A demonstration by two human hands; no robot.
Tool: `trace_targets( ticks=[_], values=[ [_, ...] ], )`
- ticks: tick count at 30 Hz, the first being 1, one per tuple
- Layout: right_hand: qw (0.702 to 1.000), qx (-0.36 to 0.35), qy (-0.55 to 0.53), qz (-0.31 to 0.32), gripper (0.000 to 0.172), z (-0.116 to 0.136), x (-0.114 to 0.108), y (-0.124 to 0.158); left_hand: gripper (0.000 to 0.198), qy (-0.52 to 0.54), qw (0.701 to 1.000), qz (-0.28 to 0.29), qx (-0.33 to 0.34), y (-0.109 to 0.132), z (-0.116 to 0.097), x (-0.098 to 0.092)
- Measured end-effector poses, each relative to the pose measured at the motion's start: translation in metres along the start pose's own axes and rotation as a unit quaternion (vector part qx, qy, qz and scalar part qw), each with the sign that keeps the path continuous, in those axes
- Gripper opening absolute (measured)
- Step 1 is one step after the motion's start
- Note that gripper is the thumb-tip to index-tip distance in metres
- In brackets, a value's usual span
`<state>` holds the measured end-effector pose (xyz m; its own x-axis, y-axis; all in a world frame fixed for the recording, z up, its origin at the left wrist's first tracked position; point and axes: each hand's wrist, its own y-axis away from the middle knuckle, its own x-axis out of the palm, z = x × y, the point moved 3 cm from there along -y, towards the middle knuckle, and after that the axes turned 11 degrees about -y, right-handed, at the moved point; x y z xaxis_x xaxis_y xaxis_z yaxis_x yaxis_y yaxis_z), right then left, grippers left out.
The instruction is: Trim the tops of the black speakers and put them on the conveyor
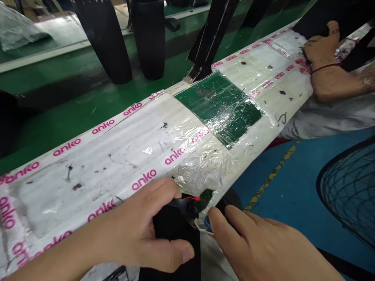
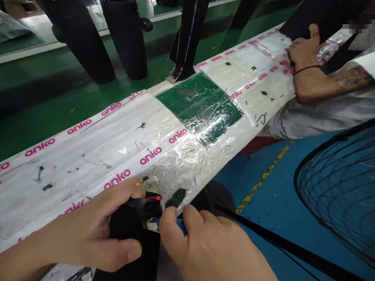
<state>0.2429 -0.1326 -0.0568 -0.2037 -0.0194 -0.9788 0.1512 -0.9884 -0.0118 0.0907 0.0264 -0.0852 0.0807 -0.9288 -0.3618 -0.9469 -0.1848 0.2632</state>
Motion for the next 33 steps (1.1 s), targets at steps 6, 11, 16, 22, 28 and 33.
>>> trace_targets(
  ticks=[6,11,16,22,28,33],
  values=[
    [0.998,0.006,-0.028,-0.051,0.041,0.001,0.020,0.000,0.029,-0.015,1.000,-0.016,-0.005,0.000,0.000,0.003],
    [0.995,0.028,-0.018,-0.096,0.032,0.008,0.027,0.004,0.026,-0.074,0.996,-0.050,0.005,-0.007,-0.014,0.004],
    [0.999,0.029,0.019,-0.012,0.055,0.010,0.007,0.004,0.024,-0.133,0.989,-0.064,0.019,-0.009,-0.024,0.006],
    [0.998,0.008,0.024,0.054,0.059,-0.006,-0.009,-0.007,0.024,-0.137,0.989,-0.054,0.012,-0.011,-0.021,0.007],
    [0.976,-0.006,-0.057,0.209,0.020,-0.024,0.008,-0.025,0.022,-0.134,0.989,-0.058,0.000,-0.011,-0.020,0.006],
    [0.972,0.003,-0.025,0.235,0.025,-0.016,-0.015,-0.037,0.026,-0.176,0.981,-0.084,0.007,-0.011,-0.024,0.006]
  ],
)
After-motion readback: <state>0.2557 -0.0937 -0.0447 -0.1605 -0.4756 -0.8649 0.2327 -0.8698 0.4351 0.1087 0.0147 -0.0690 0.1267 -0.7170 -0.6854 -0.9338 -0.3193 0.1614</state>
